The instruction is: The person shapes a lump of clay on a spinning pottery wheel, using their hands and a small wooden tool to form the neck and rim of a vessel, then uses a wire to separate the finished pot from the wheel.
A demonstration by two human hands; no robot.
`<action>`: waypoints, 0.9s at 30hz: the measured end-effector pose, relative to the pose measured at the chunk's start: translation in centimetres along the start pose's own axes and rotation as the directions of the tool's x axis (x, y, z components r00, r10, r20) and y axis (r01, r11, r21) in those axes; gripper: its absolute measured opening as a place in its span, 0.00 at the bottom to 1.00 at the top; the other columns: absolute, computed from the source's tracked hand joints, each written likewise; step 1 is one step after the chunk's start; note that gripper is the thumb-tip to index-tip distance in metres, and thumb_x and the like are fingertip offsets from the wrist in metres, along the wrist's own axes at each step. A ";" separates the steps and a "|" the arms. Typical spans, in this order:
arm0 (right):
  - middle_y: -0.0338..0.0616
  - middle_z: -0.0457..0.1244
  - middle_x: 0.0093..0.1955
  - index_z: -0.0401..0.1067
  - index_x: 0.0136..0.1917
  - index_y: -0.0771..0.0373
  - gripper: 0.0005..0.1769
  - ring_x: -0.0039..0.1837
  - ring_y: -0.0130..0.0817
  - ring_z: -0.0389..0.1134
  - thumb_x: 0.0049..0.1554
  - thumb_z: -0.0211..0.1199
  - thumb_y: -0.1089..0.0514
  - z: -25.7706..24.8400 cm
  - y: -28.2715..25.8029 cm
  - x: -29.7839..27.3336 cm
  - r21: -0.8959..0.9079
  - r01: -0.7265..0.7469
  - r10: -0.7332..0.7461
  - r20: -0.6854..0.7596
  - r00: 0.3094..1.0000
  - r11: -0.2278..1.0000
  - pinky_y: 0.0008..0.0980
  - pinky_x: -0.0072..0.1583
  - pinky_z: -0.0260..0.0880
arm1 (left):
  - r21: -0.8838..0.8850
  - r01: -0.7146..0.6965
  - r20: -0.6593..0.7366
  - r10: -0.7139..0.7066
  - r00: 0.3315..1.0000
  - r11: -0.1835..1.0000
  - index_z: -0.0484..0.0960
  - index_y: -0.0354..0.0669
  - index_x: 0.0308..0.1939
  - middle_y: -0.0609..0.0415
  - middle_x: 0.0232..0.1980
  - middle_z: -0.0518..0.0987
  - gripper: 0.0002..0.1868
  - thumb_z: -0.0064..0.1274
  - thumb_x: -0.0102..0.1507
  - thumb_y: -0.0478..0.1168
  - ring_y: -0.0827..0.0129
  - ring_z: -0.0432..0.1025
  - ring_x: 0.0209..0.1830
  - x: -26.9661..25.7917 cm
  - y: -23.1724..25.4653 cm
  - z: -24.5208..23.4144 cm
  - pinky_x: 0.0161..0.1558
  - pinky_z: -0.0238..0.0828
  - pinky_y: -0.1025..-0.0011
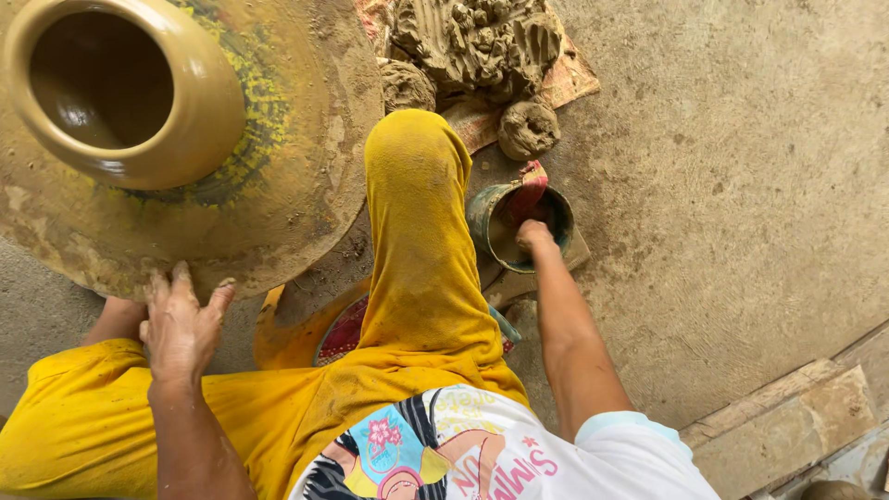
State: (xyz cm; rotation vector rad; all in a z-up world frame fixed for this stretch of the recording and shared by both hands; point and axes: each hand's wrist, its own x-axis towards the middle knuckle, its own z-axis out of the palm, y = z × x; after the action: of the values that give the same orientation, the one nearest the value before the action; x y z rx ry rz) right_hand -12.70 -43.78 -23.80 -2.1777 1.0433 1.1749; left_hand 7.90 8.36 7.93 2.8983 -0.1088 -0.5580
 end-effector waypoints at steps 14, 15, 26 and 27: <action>0.63 0.69 0.60 0.80 0.56 0.65 0.18 0.64 0.56 0.71 0.53 0.64 0.58 0.6 -2.1 -0.1 0.028 0.036 -0.028 -0.229 0.973 0.999 0.48 0.64 0.73 | -0.047 0.011 -0.001 -0.011 1.000 0.999 0.67 0.46 0.74 0.28 0.78 0.54 0.41 0.57 0.61 0.58 0.37 0.49 0.78 -1.0 0.6 2.0 0.67 0.54 0.42; 0.62 0.69 0.60 0.80 0.56 0.64 0.18 0.64 0.56 0.71 0.54 0.63 0.58 0.5 -2.1 -0.1 0.027 0.037 -0.030 -0.231 0.973 0.999 0.49 0.63 0.73 | -0.044 0.017 0.016 -0.016 1.000 0.999 0.65 0.48 0.75 0.30 0.79 0.53 0.42 0.57 0.60 0.59 0.38 0.47 0.79 -1.0 1.1 1.8 0.68 0.51 0.40; 0.43 0.61 0.58 0.75 0.56 0.54 0.14 0.59 0.42 0.65 0.60 0.57 0.50 2.1 2.6 -9.5 -0.834 0.119 -0.467 -0.179 0.866 0.539 0.44 0.49 0.73 | 0.133 -0.017 0.019 0.015 1.000 0.991 0.58 0.47 0.77 0.24 0.75 0.54 0.46 0.57 0.62 0.63 0.31 0.49 0.75 -0.4 2.6 2.3 0.67 0.45 0.34; 0.41 0.60 0.57 0.73 0.57 0.52 0.15 0.60 0.40 0.64 0.58 0.58 0.50 2.2 2.9 -11.2 -0.848 0.108 -0.442 -0.159 0.883 0.519 0.42 0.54 0.72 | 0.136 -0.022 0.040 0.017 0.999 0.990 0.60 0.50 0.76 0.28 0.74 0.59 0.45 0.58 0.61 0.61 0.35 0.54 0.73 -0.5 2.6 1.7 0.65 0.52 0.37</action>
State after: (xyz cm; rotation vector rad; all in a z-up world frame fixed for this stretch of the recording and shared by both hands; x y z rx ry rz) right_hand -20.03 -39.52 -15.68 -3.2449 0.1377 1.2731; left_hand 6.66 5.55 7.11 3.0151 -0.1879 -0.6275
